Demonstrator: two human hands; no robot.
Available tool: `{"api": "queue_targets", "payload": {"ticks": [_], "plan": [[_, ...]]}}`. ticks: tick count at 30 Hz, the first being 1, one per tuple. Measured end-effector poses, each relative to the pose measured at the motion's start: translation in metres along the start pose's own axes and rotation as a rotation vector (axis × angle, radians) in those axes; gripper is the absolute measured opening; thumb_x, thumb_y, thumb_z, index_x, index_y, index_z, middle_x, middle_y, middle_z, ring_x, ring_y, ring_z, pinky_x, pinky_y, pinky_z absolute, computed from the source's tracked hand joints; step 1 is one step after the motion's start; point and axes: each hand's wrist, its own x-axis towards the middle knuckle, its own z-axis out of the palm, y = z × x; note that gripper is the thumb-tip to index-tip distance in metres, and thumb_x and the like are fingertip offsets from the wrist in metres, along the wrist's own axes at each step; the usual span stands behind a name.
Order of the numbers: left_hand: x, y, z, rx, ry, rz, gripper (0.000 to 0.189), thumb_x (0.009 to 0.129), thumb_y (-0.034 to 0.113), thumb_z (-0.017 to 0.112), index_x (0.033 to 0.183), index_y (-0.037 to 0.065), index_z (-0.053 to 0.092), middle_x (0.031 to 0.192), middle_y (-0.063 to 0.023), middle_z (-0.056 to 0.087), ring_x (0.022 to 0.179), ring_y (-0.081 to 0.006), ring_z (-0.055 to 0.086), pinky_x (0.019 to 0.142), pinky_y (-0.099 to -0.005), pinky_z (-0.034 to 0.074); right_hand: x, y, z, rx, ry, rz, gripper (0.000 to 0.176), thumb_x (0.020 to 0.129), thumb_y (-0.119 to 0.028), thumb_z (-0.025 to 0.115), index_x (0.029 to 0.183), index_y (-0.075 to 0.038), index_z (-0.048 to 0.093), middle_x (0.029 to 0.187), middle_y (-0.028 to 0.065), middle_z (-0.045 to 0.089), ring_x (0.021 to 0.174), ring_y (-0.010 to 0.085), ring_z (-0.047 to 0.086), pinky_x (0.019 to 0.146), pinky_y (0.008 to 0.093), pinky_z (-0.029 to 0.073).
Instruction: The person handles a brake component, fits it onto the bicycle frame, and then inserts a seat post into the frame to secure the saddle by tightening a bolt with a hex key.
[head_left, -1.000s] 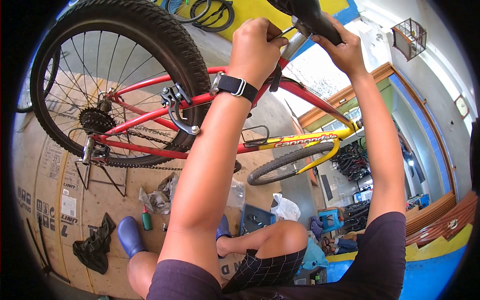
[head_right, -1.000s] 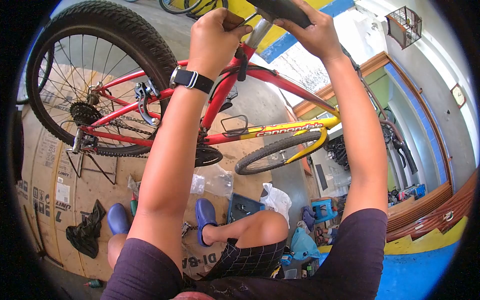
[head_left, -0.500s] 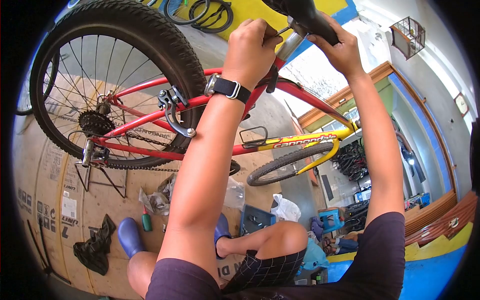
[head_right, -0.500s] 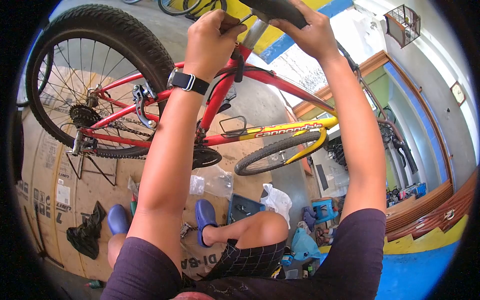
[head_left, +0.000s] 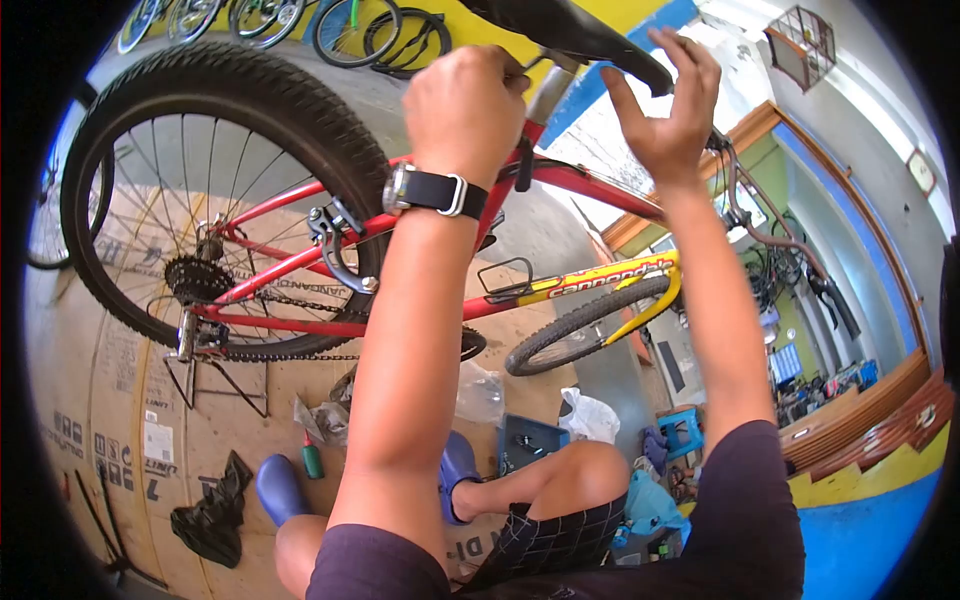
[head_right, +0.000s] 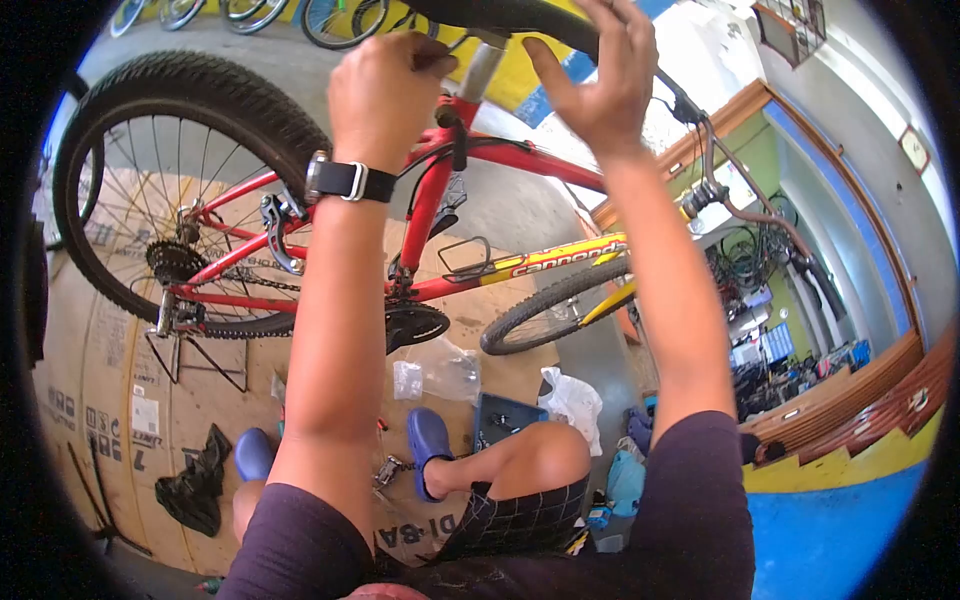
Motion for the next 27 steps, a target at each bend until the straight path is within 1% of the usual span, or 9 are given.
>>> {"api": "queue_targets", "payload": {"ticks": [3,5,8,11,15,19,22,25,27], "plan": [[0.01,0.009,-0.009,0.158,-0.065,0.005,0.017,0.078,0.026,0.074,0.09,0.015,0.079,0.086,-0.0125,0.073,0.082,-0.036,0.07,0.074,-0.0441,0.055,-0.042,-0.067,-0.021,0.535,-0.001,0.618,0.018,0.088,-0.016,0.073,0.097,-0.003,0.066,0.084,0.0047,0.067,0.07,0.01,0.06,0.064,0.0256,0.048],[0.016,0.009,-0.009,0.183,-0.098,0.072,0.018,0.077,0.026,0.074,0.09,0.015,0.079,0.086,-0.0128,0.074,0.083,-0.0365,0.069,0.075,-0.0446,0.054,-0.054,-0.118,-0.031,0.927,-0.405,1.189,0.029,0.097,-0.025,0.065,0.109,0.001,0.067,0.087,0.0045,0.07,0.073,0.0092,0.063,0.065,0.025,0.051],[0.02,0.007,-0.01,0.177,-0.175,0.096,0.022,0.077,0.029,0.077,0.092,0.013,0.079,0.087,-0.0126,0.074,0.083,-0.0354,0.07,0.074,-0.0428,0.054,-0.055,-0.171,-0.014,1.409,-0.316,1.702,0.039,0.103,-0.029,0.055,0.127,0.002,0.059,0.103,0.0134,0.07,0.078,0.0185,0.068,0.07,0.0308,0.056],[0.023,0.007,-0.011,0.204,-0.195,0.117,0.024,0.077,0.03,0.078,0.093,0.012,0.079,0.087,-0.0128,0.074,0.083,-0.0354,0.07,0.074,-0.0427,0.054,-0.046,-0.181,0.01,1.858,0.13,2.028,0.038,0.104,-0.026,0.05,0.132,0.0,0.055,0.105,0.0131,0.069,0.086,0.0217,0.068,0.081,0.0347,0.056],[0.024,0.01,-0.013,0.196,-0.204,0.097,0.022,0.077,0.029,0.076,0.093,0.013,0.079,0.087,-0.0135,0.074,0.084,-0.036,0.07,0.075,-0.0433,0.054,-0.03,-0.189,0.023,1.903,0.357,2.042,0.034,0.104,-0.018,0.049,0.133,-0.001,0.054,0.106,0.0141,0.068,0.096,0.0212,0.066,0.094,0.0358,0.052],[0.022,0.009,-0.011,0.21,-0.191,0.098,0.019,0.077,0.025,0.074,0.092,0.014,0.079,0.087,-0.0136,0.074,0.084,-0.0367,0.069,0.075,-0.0442,0.055,-0.034,-0.191,0.029,1.661,0.078,1.826,0.034,0.099,-0.01,0.055,0.131,0.002,0.055,0.101,0.0127,0.069,0.087,0.0209,0.069,0.082,0.0367,0.057],[0.023,0.007,-0.008,0.17,-0.123,0.16,0.016,0.073,0.017,0.074,0.086,0.01,0.077,0.084,-0.0167,0.073,0.08,-0.0358,0.071,0.074,-0.0434,0.058,-0.034,-0.189,0.033,1.134,-0.114,1.446,0.028,0.091,-0.004,0.063,0.117,0.006,0.06,0.084,0.013,0.071,0.069,0.0267,0.07,0.063,0.0392,0.058],[0.021,0.007,-0.006,0.188,-0.121,0.14,0.015,0.072,0.017,0.074,0.085,0.01,0.077,0.084,-0.0163,0.073,0.079,-0.0361,0.071,0.074,-0.0436,0.058,-0.026,-0.18,0.027,0.519,-0.289,0.946,0.021,0.085,-0.004,0.067,0.102,0.007,0.061,0.084,0.0215,0.069,0.07,0.0342,0.068,0.065,0.0405,0.056],[0.021,0.008,-0.006,0.191,-0.127,0.124,0.016,0.073,0.018,0.074,0.087,0.011,0.078,0.085,-0.0156,0.073,0.08,-0.037,0.07,0.075,-0.0442,0.057,-0.029,-0.172,0.037,0.538,-0.223,0.841,0.016,0.083,-0.004,0.067,0.092,0.005,0.059,0.092,0.0262,0.064,0.074,0.0398,0.065,0.064,0.0429,0.052]]}}
